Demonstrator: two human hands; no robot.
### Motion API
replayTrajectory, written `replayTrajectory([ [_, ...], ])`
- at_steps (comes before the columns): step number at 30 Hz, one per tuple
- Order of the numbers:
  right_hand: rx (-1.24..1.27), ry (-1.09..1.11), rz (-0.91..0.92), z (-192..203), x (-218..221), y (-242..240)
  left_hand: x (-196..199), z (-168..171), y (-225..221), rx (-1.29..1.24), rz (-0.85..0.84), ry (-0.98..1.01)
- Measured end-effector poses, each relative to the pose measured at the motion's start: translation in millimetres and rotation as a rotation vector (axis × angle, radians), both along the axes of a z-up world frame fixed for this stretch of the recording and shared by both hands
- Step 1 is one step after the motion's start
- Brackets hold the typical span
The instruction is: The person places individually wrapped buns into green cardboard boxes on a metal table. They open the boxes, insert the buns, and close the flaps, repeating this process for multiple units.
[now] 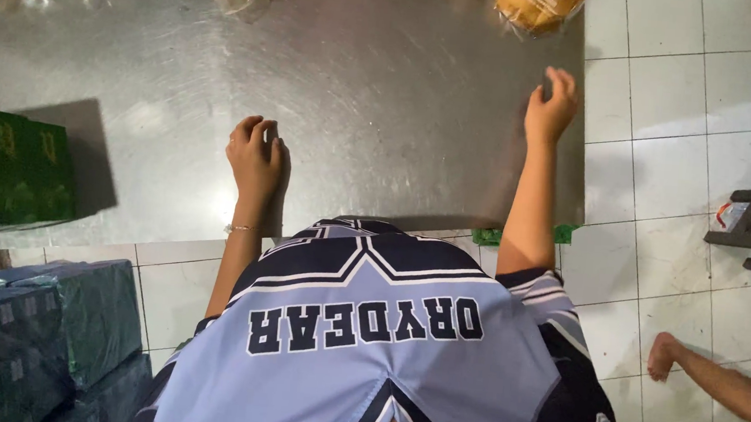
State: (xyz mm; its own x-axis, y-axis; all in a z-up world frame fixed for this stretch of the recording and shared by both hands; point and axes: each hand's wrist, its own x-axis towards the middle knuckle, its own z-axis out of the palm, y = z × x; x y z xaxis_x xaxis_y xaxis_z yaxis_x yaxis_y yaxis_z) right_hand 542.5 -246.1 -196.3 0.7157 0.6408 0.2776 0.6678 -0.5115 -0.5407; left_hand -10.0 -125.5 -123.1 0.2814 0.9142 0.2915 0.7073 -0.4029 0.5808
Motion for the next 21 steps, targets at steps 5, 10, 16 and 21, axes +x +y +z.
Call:
replayTrajectory([
  [5, 0.48, 0.475, -0.017, -94.8, 141.7, 62.9, 7.9, 9.4, -4.8, 0.051, 0.039, 0.052],
  [10, 0.48, 0.867, -0.19, 4.9, 144.6, 109.0, 13.7, 18.5, -7.0, 0.035, 0.084, 0.066],
  [16, 0.387, 0.459, 0.093, -23.8, 203.1, 164.7, 15.9, 22.8, -7.2, 0.006, 0.122, 0.071],
  [21, -0.267, 0.389, 0.292, 75.7, 147.7, 182.7, 16.8, 25.7, -6.8, 0.005, 0.106, 0.092],
])
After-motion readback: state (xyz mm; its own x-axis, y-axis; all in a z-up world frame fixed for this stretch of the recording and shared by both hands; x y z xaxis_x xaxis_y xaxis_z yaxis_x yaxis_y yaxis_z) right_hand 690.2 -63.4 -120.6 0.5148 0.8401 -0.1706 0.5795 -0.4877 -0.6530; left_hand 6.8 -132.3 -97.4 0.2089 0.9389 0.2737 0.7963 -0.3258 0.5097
